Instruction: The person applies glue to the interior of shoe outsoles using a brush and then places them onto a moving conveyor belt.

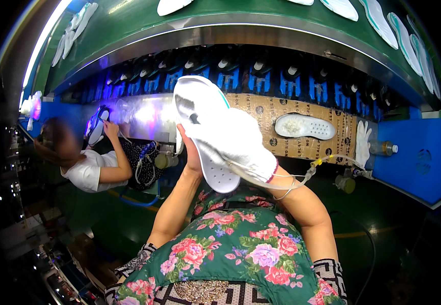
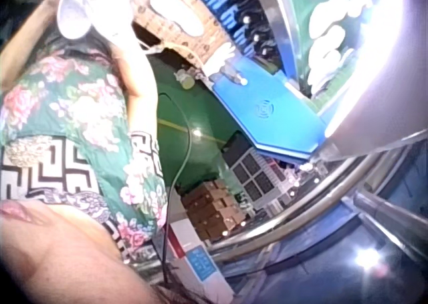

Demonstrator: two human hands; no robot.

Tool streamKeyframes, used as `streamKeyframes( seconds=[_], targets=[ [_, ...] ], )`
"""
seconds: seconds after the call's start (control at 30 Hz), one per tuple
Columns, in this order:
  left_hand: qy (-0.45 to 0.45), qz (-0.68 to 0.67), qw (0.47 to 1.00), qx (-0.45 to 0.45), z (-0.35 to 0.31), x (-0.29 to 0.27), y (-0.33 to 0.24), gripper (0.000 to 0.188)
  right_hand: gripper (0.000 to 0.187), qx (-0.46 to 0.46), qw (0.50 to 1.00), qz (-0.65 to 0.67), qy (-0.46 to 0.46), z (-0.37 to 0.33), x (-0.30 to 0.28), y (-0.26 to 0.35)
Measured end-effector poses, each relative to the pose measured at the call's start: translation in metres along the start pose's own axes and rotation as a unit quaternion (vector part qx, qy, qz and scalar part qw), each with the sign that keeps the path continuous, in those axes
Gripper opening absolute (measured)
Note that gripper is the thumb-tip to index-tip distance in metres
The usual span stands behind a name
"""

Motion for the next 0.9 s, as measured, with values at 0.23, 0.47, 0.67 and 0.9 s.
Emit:
streamKeyframes(
  seconds=[0.23, 0.47, 0.67, 0.9],
  targets=[
    [-0.014, 0.002, 0.998, 0.059, 0.009, -0.014, -0.020, 0.097, 0.026, -0.028, 0.997, 0.059, -0.042, 0.008, -0.007, -0.008],
    [-0.039, -0.006, 0.999, 0.035, 0.018, -0.061, -0.020, 0.106, 0.026, -0.089, 0.988, 0.120, 0.044, 0.007, 0.005, 0.005],
    [0.126, -0.158, 0.979, 0.033, 0.028, -0.039, -0.038, 0.114, 0.035, -0.031, 0.994, 0.097, 0.049, -0.002, 0.027, 0.002],
    [0.052, -0.167, 0.985, -0.012, 0.040, -0.051, -0.045, 0.123, 0.022, -0.091, 0.994, 0.008, 0.057, 0.005, 0.026, 0.000]
  ],
)
Point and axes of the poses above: each hand's wrist, its own z-axis towards the middle knuckle, its own x-axis out of the palm, y = z × x, the point moved 5 cm from there along z, towards the middle knuckle, and after that the axes turned 2 degrees about z, right-handed, at the moved point
